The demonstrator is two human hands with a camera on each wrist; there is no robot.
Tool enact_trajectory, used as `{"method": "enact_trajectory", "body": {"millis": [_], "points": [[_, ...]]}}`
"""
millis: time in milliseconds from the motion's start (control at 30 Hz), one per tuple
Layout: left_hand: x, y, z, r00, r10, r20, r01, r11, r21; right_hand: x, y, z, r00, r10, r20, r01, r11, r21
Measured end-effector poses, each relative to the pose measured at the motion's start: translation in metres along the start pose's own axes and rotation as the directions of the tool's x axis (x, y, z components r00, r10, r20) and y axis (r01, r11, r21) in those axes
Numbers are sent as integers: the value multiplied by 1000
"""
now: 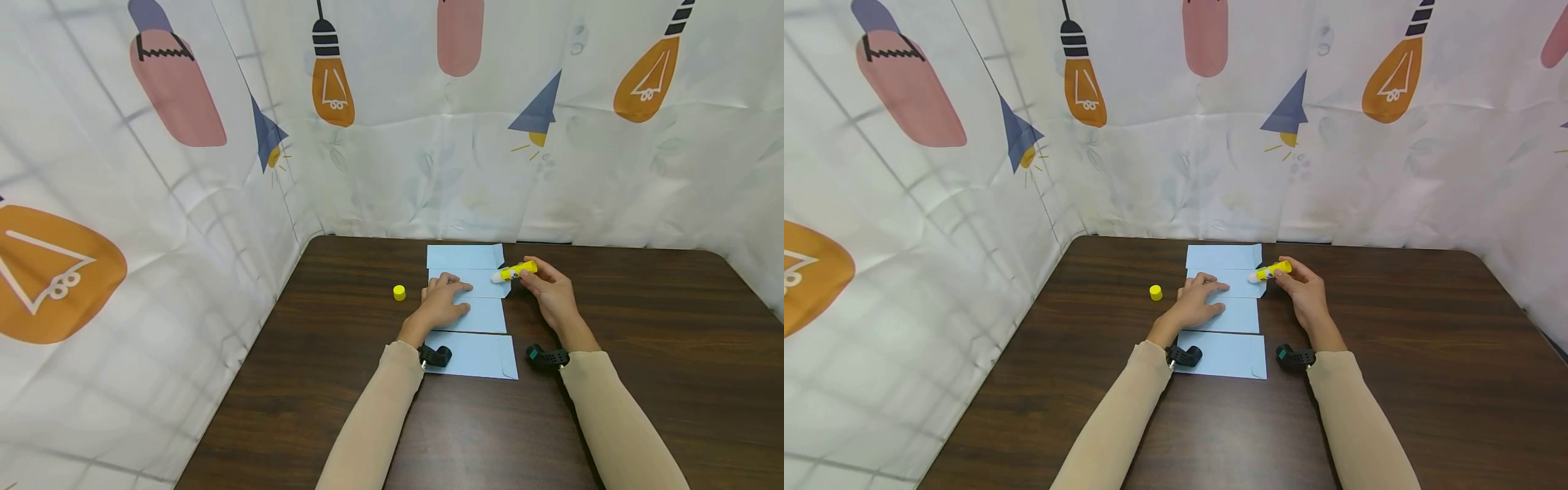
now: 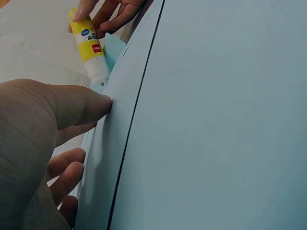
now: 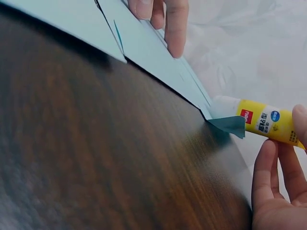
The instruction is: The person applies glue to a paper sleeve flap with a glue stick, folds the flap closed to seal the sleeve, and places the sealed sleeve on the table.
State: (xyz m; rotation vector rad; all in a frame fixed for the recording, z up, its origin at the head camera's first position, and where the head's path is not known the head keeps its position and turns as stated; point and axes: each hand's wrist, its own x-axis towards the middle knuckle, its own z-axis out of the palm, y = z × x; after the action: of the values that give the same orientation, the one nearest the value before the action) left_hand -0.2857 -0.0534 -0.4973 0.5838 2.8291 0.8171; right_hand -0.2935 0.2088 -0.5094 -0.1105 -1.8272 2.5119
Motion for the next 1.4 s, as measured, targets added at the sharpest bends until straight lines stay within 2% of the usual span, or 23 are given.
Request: {"method": "enact_trajectory", "body": {"millis": [267,500,833,1100,1400], "points": [[0,0,0,1000,0,2,0,1000,3,0,1,-1,1000,8,-5,-8,1000,21],[0,0,0,1000,-1,-2,1,1000,2,0,-1,0,999,31,-22,-32,999,-22],[0,0,1,1000,9,-4,-9,1000,1,-2,-2,0,1000,16,12,-16,999,-42],[0,-1,1,1000,10,-10,-10,1000,-2,-2,-1,0,1000,6,9,-6,998,-70],[1,-2,2,1000,13,-9,-13,1000,4,-1,-1,0,1000,12,6,-12,1000,-21]]}}
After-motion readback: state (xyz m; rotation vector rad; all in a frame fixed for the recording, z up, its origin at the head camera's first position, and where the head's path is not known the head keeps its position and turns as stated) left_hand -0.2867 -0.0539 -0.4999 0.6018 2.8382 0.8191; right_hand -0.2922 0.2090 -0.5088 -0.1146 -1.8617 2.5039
